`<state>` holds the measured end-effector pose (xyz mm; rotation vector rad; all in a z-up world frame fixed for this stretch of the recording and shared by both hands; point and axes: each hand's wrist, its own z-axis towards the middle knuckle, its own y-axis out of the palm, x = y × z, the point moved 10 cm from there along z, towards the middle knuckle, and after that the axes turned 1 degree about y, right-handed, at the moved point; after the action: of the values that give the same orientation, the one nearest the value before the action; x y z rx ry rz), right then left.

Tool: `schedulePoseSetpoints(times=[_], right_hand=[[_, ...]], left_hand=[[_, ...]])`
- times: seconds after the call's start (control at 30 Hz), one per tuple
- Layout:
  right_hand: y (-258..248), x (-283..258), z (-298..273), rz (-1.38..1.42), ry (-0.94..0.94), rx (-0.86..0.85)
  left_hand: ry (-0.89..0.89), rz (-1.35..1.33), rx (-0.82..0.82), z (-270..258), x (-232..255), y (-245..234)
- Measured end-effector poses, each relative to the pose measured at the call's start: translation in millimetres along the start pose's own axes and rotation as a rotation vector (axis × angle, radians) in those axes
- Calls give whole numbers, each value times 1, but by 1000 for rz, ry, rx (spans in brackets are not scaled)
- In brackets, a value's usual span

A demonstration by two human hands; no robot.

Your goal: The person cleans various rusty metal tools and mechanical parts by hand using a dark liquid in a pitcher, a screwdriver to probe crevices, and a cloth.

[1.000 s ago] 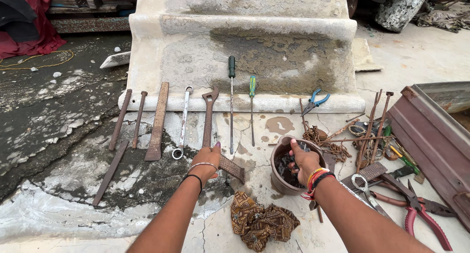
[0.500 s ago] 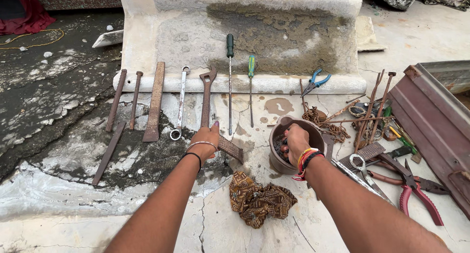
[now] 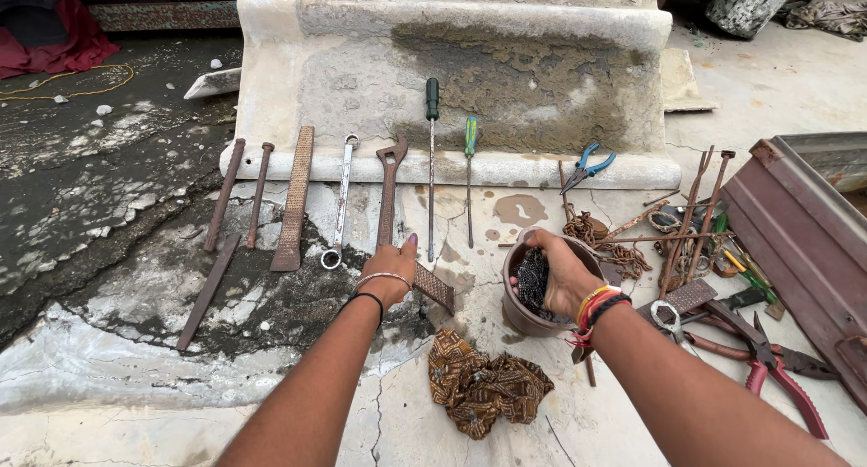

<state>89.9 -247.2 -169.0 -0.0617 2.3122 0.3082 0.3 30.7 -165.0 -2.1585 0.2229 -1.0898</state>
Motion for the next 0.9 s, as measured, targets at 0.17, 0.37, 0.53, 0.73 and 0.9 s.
schedulePoseSetpoints(times=[0.17,0.37,0.53,0.73,0.9], right_hand=[[-31,6,19,60,67,-53],[-65,0,20,-55,21,131],[-48,-1,14,159,39,81],[-37,-17,26,76,-98,-68],[-38,-25,13,-114,-149,149]], left_hand=[[124,112,74,17,3,5],[125,131,84,26,1,9],[123,135,101,28,0,7],[69,104,84,20,-7,3],[66,79,106,21,-13,1]])
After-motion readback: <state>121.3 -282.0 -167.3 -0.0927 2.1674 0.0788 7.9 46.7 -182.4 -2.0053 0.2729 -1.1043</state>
